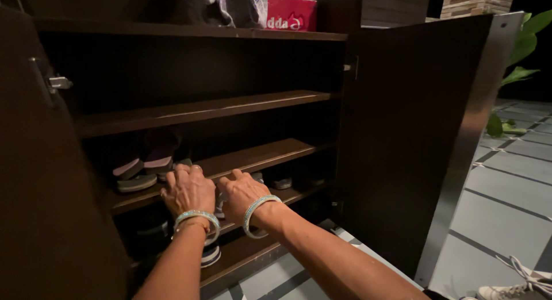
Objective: The person opens a shoe cabinet and removes multiple pairs of shoes, including sneakers, sandals, and formal shoes, placing them on the floor. The person then wipes the empty shelves with a cloth.
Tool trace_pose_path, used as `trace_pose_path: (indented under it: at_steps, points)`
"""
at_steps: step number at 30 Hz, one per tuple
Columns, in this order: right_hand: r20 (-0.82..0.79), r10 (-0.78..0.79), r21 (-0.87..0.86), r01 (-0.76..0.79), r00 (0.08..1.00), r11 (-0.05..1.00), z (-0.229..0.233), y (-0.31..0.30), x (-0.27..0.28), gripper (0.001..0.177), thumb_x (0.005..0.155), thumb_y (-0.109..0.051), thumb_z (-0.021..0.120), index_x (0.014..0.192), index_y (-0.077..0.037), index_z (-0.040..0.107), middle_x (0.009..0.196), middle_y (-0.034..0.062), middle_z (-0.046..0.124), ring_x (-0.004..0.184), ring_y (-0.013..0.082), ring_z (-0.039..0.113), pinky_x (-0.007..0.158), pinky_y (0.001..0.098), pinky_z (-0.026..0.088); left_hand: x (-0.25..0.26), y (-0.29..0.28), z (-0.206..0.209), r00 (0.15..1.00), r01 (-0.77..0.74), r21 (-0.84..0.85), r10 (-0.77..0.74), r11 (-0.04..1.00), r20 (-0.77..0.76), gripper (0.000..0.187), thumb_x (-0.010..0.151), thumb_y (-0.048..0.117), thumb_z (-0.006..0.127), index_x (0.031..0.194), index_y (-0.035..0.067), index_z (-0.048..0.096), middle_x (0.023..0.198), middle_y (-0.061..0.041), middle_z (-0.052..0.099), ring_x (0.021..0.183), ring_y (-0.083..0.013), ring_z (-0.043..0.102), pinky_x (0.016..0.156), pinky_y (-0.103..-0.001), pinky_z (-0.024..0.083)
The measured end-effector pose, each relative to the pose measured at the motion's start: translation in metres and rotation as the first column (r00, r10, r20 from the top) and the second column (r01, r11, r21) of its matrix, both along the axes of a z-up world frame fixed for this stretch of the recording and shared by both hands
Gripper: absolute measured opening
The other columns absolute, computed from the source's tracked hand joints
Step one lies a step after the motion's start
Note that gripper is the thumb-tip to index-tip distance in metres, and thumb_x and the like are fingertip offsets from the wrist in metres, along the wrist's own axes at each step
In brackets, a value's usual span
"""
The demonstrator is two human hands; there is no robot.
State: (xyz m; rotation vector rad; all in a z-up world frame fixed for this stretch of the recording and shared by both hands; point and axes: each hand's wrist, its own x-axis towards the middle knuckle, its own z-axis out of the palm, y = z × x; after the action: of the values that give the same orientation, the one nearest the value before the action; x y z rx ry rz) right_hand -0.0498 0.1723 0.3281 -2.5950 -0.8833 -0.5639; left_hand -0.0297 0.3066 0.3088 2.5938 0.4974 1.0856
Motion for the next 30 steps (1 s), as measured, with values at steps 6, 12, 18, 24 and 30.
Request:
trace_pose_path:
  at_steps: [6,12,18,24,30]
  points:
    - [0.015,0.056,0.126,-0.057,0.998,0.990,-0.010,-0.005,0.009,0.039,0.078,-0.014,0.071,0.116,-0.004,0.069,0.116,0.0233,0.067,0.111,0.0410,0.064,0.094,0.0474,0.055,-0.005,0.005,0.007,0.999,-0.043,-0.169,0.041,0.985,-0.014,0.058,0.088,0.024,0.071,0.141,0.015,0.049,0.147,-0.015,0.040,0.134,-0.0366,0.044,0.106,-0.057,0.043]
    - [-0.125,0.075,0.349,-0.027,0.989,0.937,-0.005,0.014,0.032,0.032,0.078,-0.017,0.066,0.106,-0.002,0.074,0.104,0.0225,0.075,0.102,0.0387,0.072,0.093,0.0435,0.056,0.021,0.023,0.007,0.949,0.124,-0.725,0.133,0.677,0.286,0.099,0.089,0.009,0.068,0.166,0.009,0.007,0.166,-0.036,0.005,0.144,-0.0513,0.035,0.116,-0.053,0.043]
    - [-0.179,0.132,0.554,-0.011,0.975,0.832,-0.009,0.050,0.053,0.039,0.077,-0.018,0.065,0.111,-0.003,0.076,0.107,0.0242,0.075,0.104,0.0381,0.073,0.096,0.0411,0.056,0.055,0.036,-0.002,0.936,0.003,-0.752,0.264,0.660,0.235,0.097,0.100,0.013,0.065,0.164,-0.003,-0.007,0.166,-0.037,-0.004,0.157,-0.0515,0.006,0.126,-0.060,0.017]
    - [-0.450,0.179,0.657,0.189,0.875,0.729,-0.001,0.059,0.038,0.040,0.079,-0.009,0.063,0.117,-0.005,0.075,0.113,0.0187,0.075,0.104,0.0313,0.073,0.091,0.0380,0.058,0.076,0.058,0.003,0.825,0.182,-0.858,0.400,0.480,0.398,0.073,0.107,0.014,0.051,0.153,-0.017,0.003,0.159,-0.040,0.014,0.147,-0.0460,0.022,0.121,-0.054,0.021]
    - [-0.564,0.399,0.790,0.332,0.723,0.516,0.006,0.075,0.045,0.043,0.085,0.005,0.059,0.125,-0.005,0.070,0.117,0.0119,0.071,0.099,0.0236,0.073,0.071,0.0325,0.065,0.031,0.057,0.034,0.872,0.179,-0.943,0.399,0.281,0.284,0.059,0.106,0.020,0.053,0.147,-0.012,0.025,0.149,-0.032,0.037,0.132,-0.0381,0.044,0.110,-0.044,0.039]
